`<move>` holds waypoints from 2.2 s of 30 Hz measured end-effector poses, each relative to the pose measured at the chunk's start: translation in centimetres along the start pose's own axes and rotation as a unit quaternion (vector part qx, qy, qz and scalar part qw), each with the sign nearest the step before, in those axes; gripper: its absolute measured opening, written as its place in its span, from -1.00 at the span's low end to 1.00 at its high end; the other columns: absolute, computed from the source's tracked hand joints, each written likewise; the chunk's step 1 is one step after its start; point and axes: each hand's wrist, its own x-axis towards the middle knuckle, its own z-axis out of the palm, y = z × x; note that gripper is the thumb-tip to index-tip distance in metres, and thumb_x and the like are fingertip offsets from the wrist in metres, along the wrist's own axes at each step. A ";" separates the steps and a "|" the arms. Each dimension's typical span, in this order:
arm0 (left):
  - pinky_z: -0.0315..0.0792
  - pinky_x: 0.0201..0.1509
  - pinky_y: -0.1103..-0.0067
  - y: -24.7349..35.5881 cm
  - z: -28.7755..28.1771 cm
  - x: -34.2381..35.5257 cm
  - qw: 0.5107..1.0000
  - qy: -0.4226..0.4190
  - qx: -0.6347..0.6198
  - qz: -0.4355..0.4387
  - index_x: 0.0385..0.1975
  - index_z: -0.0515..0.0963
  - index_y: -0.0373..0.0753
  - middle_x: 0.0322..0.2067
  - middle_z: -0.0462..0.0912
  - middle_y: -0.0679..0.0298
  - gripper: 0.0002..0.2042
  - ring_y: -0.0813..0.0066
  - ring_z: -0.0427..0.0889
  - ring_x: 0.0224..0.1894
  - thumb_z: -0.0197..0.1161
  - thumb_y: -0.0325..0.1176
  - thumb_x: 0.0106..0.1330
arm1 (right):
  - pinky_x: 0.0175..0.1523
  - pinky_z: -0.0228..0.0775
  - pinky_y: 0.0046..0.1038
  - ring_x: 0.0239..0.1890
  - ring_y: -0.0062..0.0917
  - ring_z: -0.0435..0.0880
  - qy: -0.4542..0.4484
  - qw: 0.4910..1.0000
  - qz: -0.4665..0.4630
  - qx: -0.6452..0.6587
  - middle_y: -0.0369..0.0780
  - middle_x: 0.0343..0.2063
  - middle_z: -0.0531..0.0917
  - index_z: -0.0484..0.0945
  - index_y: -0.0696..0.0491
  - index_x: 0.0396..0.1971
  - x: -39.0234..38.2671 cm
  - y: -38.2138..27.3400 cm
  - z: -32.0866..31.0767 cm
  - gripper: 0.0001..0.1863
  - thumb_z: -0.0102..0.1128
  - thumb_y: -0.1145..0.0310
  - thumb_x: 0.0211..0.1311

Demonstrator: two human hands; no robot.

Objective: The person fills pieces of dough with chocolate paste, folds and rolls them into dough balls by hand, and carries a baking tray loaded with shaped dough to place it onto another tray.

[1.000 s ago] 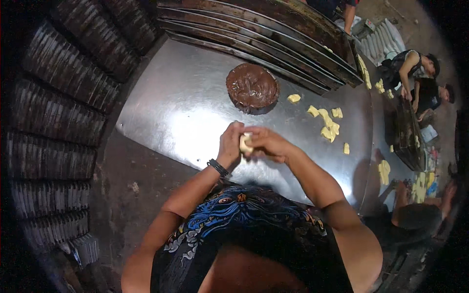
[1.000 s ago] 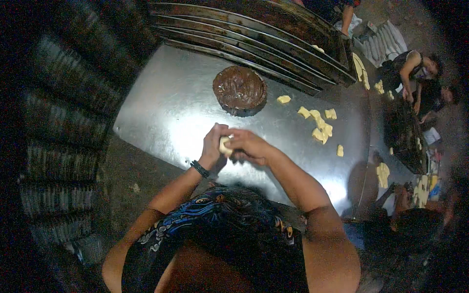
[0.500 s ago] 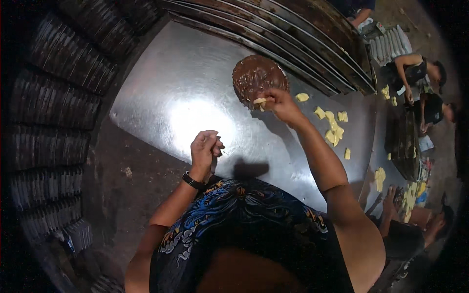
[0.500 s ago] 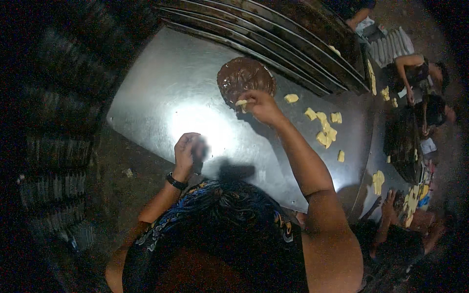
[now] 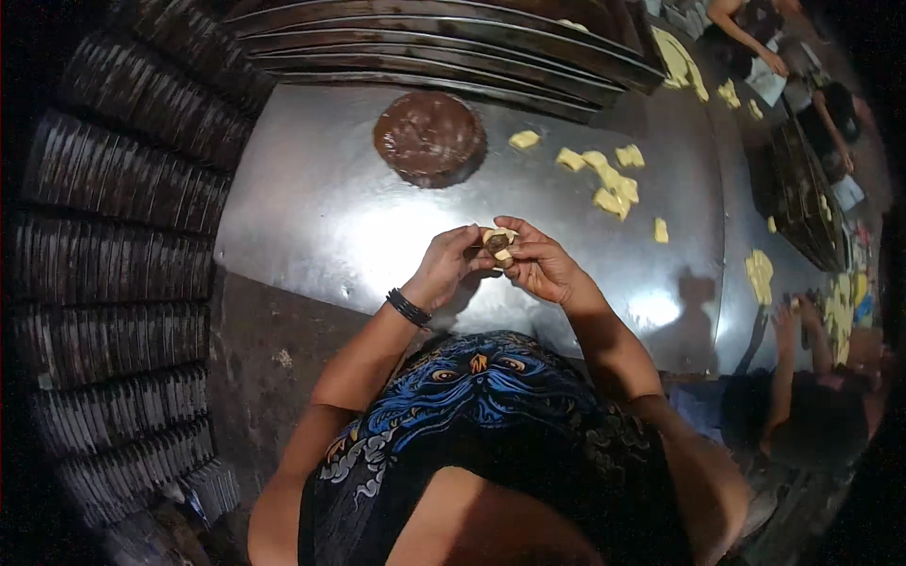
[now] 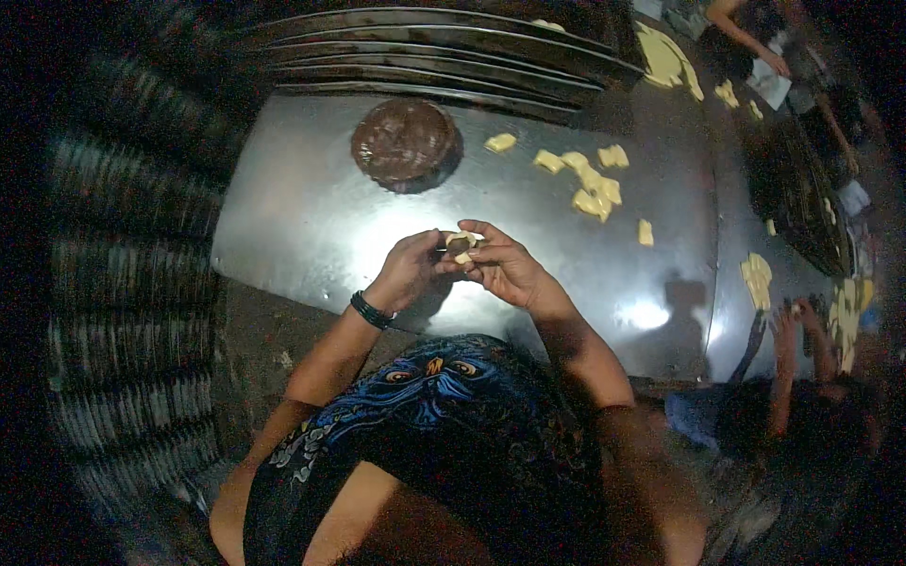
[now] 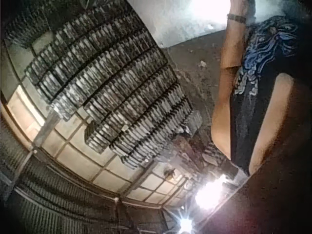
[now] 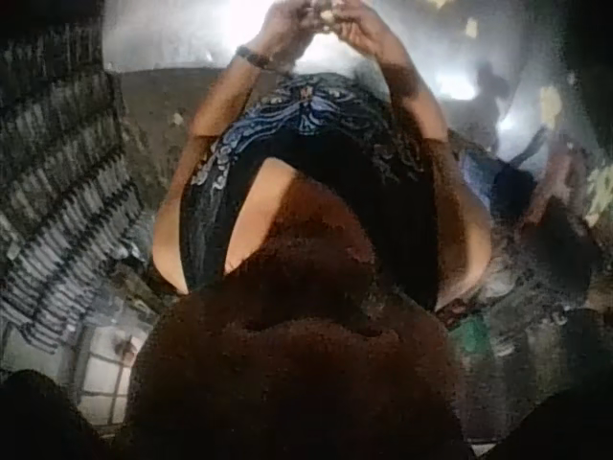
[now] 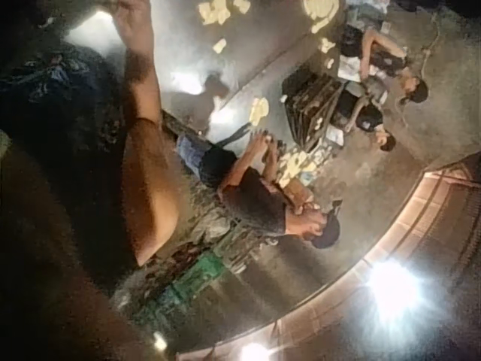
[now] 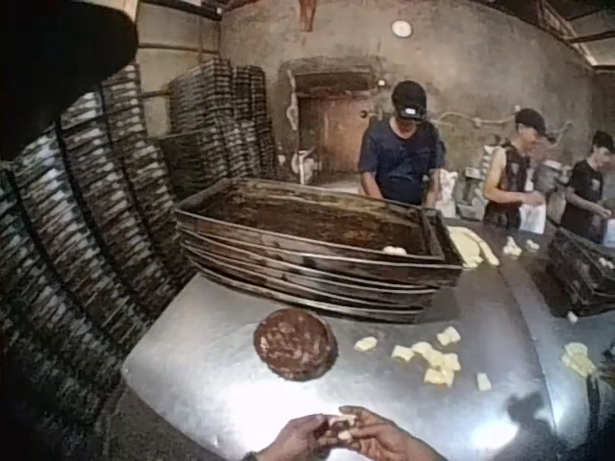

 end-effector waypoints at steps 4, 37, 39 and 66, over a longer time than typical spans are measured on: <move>0.43 -0.19 0.66 -3.2 1.8 0.0 0.997 0.076 0.005 0.022 -0.21 0.43 -0.42 -0.26 0.52 0.15 -0.79 0.48 0.51 -0.25 0.02 -0.40 0.28 | -0.21 0.49 -0.56 -0.24 -0.36 0.58 0.034 0.998 0.006 -0.053 -0.07 -0.21 0.49 0.29 0.15 -0.03 -2.3 -0.4 -2.6 -0.60 -0.07 0.66 0.07; 0.47 -0.21 0.59 -1.1 -1.3 -0.5 0.894 0.050 0.362 0.259 -0.19 0.50 -0.43 0.03 0.32 0.08 -0.71 0.39 0.52 -0.20 0.10 -0.32 0.22 | -0.26 0.42 -0.33 -0.36 -0.30 0.55 0.187 0.453 -0.042 -0.870 -0.14 -0.39 0.54 0.50 0.09 -0.44 -10.4 1.5 -3.9 -0.88 0.11 0.37 0.05; 0.46 -0.18 0.56 -3.1 -4.3 -0.3 0.869 0.138 0.393 0.266 -0.23 0.52 -0.42 0.03 0.33 0.07 -0.75 0.35 0.52 -0.19 0.10 -0.36 0.21 | -0.15 0.35 -0.32 -0.24 -0.29 0.50 0.098 0.476 -0.014 -0.874 -0.12 -0.39 0.53 0.49 0.10 -0.42 -8.4 -0.7 -2.3 -0.81 0.07 0.29 0.05; 0.39 0.08 0.37 -5.5 -10.7 -4.4 0.813 0.149 0.407 0.388 -0.16 0.41 -0.46 0.14 0.05 0.00 -0.73 0.05 0.17 0.19 0.04 -0.58 0.11 | -0.16 0.33 -0.32 -0.28 -0.25 0.49 0.377 0.590 -0.322 -0.637 -0.13 -0.37 0.51 0.48 0.10 -0.36 0.8 -1.7 -2.0 -0.69 0.27 0.36 -0.20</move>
